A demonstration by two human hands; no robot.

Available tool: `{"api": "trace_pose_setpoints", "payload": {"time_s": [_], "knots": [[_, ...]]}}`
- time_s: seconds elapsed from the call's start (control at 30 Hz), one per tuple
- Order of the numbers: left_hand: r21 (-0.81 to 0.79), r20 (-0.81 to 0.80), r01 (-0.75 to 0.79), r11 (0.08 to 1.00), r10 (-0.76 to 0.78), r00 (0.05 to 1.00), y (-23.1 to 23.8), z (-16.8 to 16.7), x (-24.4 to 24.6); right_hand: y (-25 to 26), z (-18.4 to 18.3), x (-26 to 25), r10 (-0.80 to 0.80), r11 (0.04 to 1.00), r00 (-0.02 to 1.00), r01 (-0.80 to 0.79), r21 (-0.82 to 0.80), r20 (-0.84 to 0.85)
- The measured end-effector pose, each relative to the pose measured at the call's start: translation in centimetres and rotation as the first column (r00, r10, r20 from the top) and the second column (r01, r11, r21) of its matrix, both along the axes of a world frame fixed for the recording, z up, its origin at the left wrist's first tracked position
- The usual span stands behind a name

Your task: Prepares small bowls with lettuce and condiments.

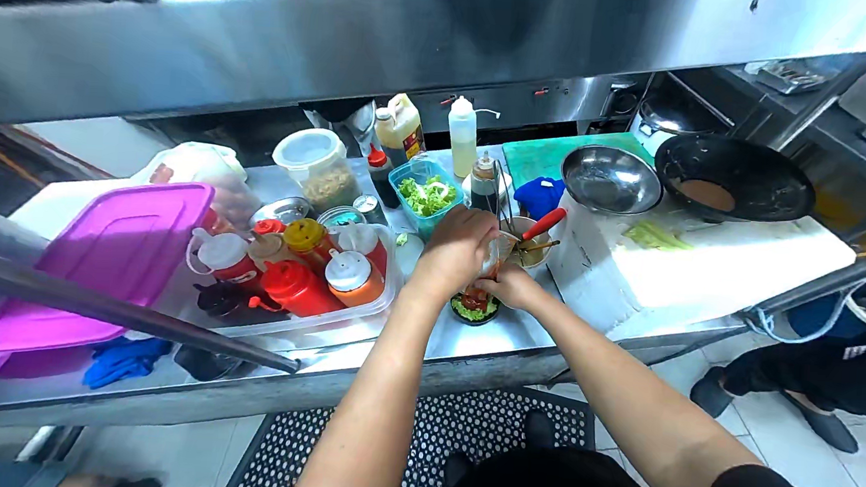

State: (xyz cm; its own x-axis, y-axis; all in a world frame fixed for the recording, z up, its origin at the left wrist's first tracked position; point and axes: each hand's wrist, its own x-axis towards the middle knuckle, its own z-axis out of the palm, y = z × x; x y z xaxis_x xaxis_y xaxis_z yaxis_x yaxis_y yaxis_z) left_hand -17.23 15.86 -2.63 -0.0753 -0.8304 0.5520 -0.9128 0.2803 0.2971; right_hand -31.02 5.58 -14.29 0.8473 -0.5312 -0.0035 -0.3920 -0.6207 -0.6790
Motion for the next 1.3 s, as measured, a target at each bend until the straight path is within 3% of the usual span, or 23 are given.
{"api": "trace_pose_setpoints", "payload": {"time_s": [0.43,1.3], "knots": [[-0.032,0.020,0.012,0.999,-0.011,1.000,0.8,0.0,0.0,0.1,-0.6,1.7,-0.120,0.992,0.986,0.123,0.013,-0.118],[-0.020,0.089,0.020,1.000,-0.018,0.996,1.0,1.6,-0.2,0.0,-0.4,2.9,-0.118,0.990,0.969,0.132,0.047,-0.218]]}}
